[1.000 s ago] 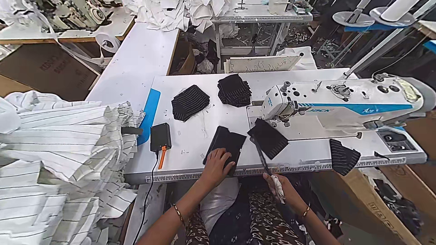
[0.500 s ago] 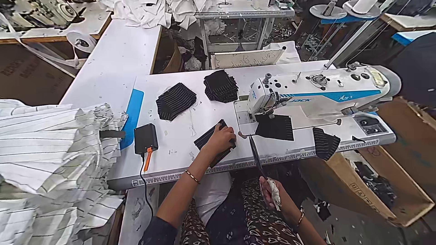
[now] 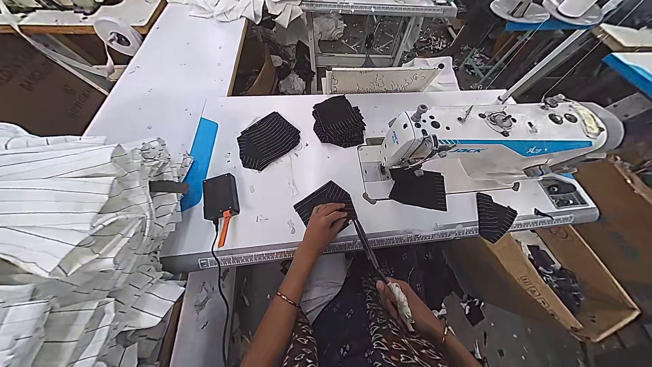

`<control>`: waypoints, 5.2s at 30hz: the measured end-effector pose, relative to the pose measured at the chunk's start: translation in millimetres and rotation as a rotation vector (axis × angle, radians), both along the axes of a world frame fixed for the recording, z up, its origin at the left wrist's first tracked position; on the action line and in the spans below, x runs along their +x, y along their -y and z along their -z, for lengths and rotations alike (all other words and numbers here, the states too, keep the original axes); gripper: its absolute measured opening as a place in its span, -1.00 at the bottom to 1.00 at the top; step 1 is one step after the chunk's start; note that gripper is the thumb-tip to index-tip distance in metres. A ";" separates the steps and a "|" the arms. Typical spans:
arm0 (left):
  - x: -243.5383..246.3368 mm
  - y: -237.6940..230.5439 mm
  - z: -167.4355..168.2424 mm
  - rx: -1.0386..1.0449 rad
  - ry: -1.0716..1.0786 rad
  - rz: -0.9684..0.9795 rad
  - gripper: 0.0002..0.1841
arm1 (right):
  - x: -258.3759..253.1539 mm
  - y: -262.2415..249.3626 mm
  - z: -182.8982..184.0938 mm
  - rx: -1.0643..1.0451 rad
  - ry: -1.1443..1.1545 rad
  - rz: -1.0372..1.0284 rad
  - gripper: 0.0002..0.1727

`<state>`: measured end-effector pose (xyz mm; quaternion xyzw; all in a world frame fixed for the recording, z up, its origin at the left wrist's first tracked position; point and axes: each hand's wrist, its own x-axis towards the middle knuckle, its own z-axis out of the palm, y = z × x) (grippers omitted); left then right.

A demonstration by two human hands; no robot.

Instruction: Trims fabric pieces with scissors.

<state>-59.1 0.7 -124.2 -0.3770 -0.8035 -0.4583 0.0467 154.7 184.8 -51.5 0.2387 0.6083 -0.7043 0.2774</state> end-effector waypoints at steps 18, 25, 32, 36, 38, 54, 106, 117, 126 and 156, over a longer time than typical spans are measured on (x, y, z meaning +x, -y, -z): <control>0.6 4.5 1.6 0.092 0.034 0.014 -0.86 | -44.0 8.2 4.7 0.058 -0.026 0.061 -0.64; -1.8 16.0 -3.5 0.131 0.152 0.056 -0.87 | -52.0 8.7 4.3 0.005 -0.045 0.068 -0.61; 0.1 10.3 -64.6 -0.172 0.704 -0.157 -0.46 | -41.8 17.0 -3.7 -0.117 -0.066 0.094 -0.62; 1.5 -14.4 -67.7 0.183 1.022 -0.258 -0.55 | -35.4 20.7 -7.6 -0.126 -0.096 0.087 -0.63; 1.0 -23.2 -63.1 0.405 1.082 -0.294 -0.66 | -31.9 21.8 -7.9 -0.114 -0.094 0.098 -0.65; 0.6 -8.7 -57.8 0.339 1.203 -0.240 -0.52 | -42.6 -3.8 5.2 0.119 -0.109 -0.140 -0.62; -44.8 6.3 -74.3 -0.501 0.469 -0.037 -0.56 | -47.7 -13.5 -5.5 0.068 -0.202 0.220 -0.70; -28.5 33.4 -72.2 -0.190 0.837 -0.570 -0.66 | -36.2 21.7 11.2 0.049 -0.068 0.025 -0.69; -9.0 46.1 -51.3 0.164 0.976 -0.541 -0.58 | -40.8 25.3 12.9 -0.014 -0.020 0.015 -0.64; 28.7 15.5 -51.9 0.684 1.008 -0.727 -0.49 | -33.5 16.1 26.7 -0.030 -0.116 -0.257 -0.55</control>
